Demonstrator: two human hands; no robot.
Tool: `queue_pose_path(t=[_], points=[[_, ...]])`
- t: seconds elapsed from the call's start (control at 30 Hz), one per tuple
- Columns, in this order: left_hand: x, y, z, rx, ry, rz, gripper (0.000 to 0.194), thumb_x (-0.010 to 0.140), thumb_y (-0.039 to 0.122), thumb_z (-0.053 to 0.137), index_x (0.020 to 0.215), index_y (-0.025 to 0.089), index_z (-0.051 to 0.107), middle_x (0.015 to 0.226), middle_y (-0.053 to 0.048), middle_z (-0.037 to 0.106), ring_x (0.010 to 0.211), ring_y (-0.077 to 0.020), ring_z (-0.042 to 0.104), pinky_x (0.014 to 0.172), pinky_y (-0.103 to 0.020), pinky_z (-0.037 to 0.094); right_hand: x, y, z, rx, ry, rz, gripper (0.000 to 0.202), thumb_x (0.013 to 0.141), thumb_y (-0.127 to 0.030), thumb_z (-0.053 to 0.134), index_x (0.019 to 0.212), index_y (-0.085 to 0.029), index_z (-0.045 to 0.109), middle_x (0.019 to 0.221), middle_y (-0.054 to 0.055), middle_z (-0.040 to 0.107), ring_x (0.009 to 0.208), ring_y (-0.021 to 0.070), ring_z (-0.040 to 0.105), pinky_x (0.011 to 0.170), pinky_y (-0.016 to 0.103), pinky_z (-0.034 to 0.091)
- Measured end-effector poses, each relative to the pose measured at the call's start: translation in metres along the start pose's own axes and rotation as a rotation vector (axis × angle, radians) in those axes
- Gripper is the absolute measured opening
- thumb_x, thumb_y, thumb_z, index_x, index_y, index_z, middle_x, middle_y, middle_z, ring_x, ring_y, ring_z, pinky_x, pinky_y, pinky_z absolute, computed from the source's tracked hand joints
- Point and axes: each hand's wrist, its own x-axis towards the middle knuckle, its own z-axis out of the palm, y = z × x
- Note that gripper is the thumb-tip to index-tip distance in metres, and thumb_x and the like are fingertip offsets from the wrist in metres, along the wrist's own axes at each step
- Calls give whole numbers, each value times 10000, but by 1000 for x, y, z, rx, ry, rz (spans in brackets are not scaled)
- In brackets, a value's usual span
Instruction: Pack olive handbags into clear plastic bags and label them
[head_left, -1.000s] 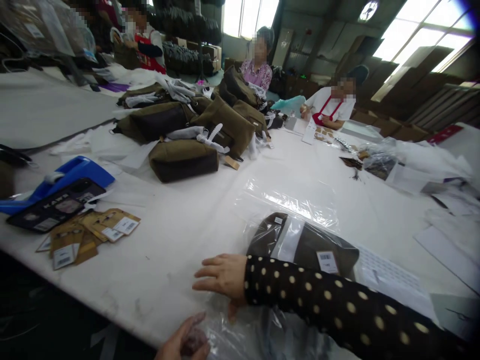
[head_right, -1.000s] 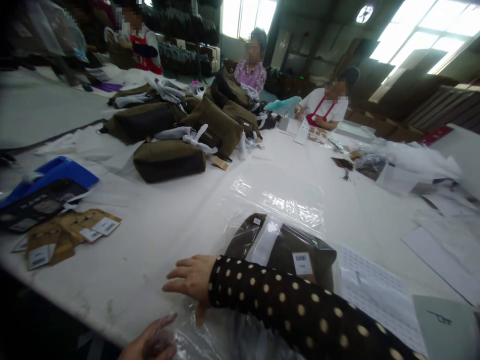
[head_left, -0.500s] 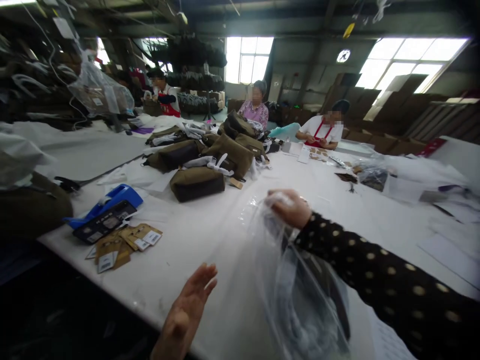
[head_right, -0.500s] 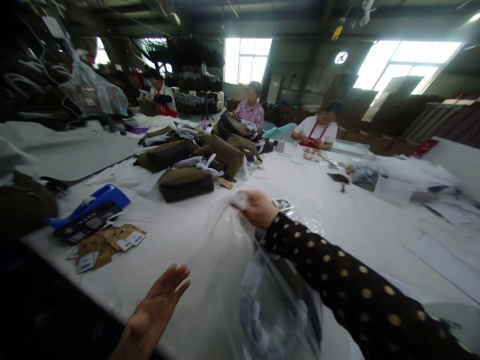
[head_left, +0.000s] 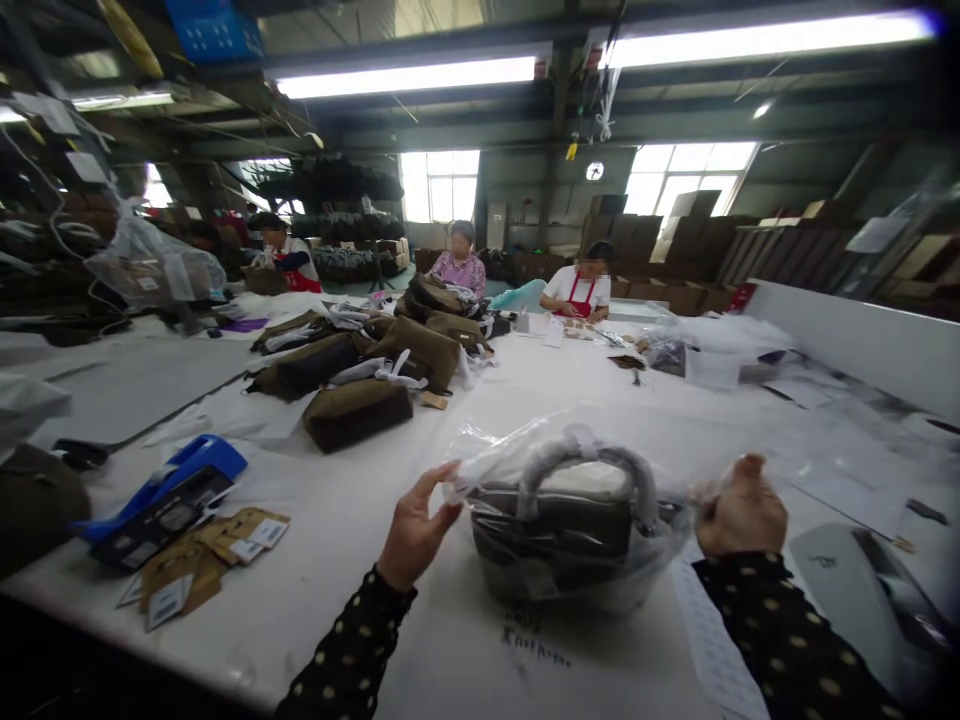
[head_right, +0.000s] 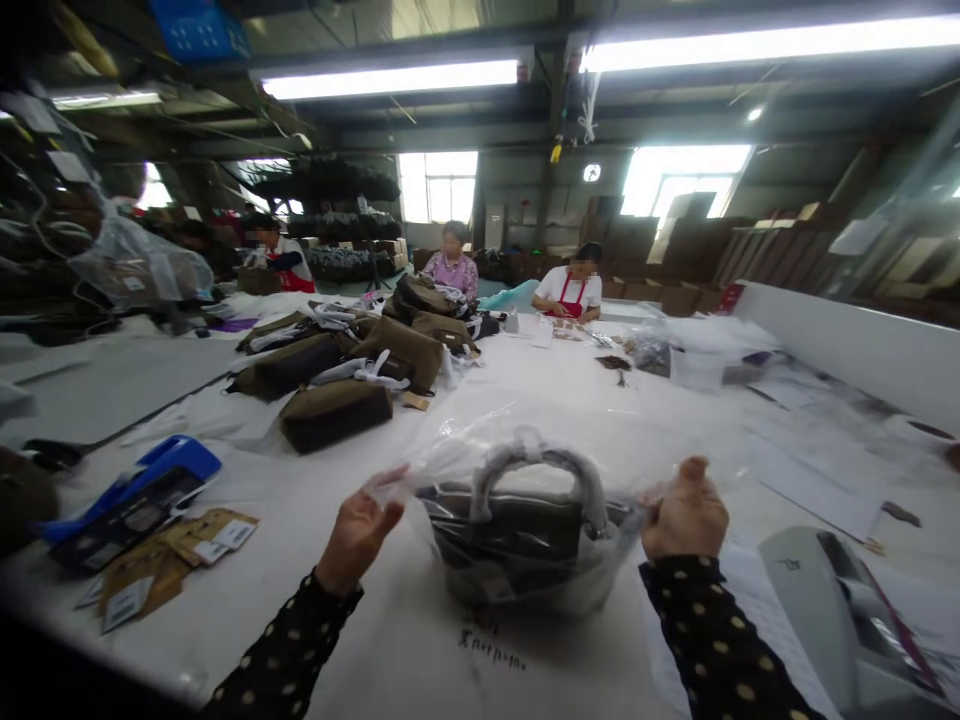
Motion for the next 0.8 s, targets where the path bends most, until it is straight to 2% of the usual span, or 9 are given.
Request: queue_pose_path(t=[0.1, 0.2, 0.27, 0.33, 0.4, 0.47, 0.57, 0.67, 0.8], points=[[27, 23, 19, -221, 65, 28, 296, 817, 417, 558, 930, 164, 663, 1021, -99, 654, 1031, -244, 571, 933, -390, 417, 5, 1, -31, 16, 1, -46, 461, 744, -573, 574, 510, -219, 395, 371, -75, 366, 338, 99, 372, 334, 252, 401], [45, 47, 30, -453, -11, 84, 507, 703, 555, 627, 1070, 206, 601, 1077, -92, 641, 1074, -252, 550, 951, -410, 402, 9, -6, -53, 9, -4, -38, 468, 656, -568, 666, 522, -184, 435, 397, -74, 423, 366, 83, 437, 381, 212, 446], [55, 57, 35, -383, -108, 90, 709, 550, 558, 741, 1134, 192, 576, 1130, -114, 619, 1100, -271, 532, 976, -412, 382, 10, -9, -62, 13, -9, -13, 469, 603, -569, 704, 553, -169, 465, 422, -76, 457, 387, 82, 480, 410, 198, 477], [65, 64, 38, -264, -99, 56, 569, 561, 489, 767, 1000, 145, 652, 1018, -123, 664, 1004, -254, 587, 950, -401, 408, 11, -11, -66, 42, -39, -9, 455, 590, -567, 714, 613, -161, 507, 453, -74, 499, 398, 86, 509, 436, 204, 502], [74, 69, 41, -273, -12, 30, 330, 667, 422, 719, 813, 128, 687, 862, -99, 695, 831, -202, 637, 866, -378, 468, 12, -15, -67, 88, -74, -45, 433, 592, -543, 725, 672, -155, 550, 508, -53, 562, 430, 100, 549, 472, 219, 524], [81, 75, 41, -363, 46, 36, 267, 699, 382, 704, 771, 126, 680, 792, -70, 698, 702, -156, 639, 759, -336, 511, 14, -23, -69, 136, -97, -72, 392, 575, -479, 760, 704, -152, 588, 583, -24, 620, 496, 117, 596, 539, 234, 548], [87, 83, 32, -381, -18, 12, 284, 685, 363, 724, 808, 112, 669, 750, -59, 698, 654, -145, 643, 663, -285, 526, 19, -37, -74, 195, -95, -73, 319, 529, -376, 801, 702, -171, 627, 634, -17, 648, 553, 131, 624, 610, 255, 565], [97, 83, 20, -352, -94, -79, 370, 717, 446, 672, 818, 91, 645, 732, -71, 694, 640, -157, 658, 640, -280, 534, 33, -48, -74, 147, -112, -76, 204, 614, -333, 750, 704, -181, 647, 680, 5, 655, 596, 145, 638, 651, 272, 566], [141, 76, 22, -305, -44, -195, 358, 846, 412, 518, 852, 62, 594, 724, -63, 676, 574, -126, 648, 597, -249, 522, 75, -54, -36, 83, -223, 259, 134, 799, -199, 549, 690, -168, 619, 722, 36, 649, 670, 138, 644, 735, 307, 538]])
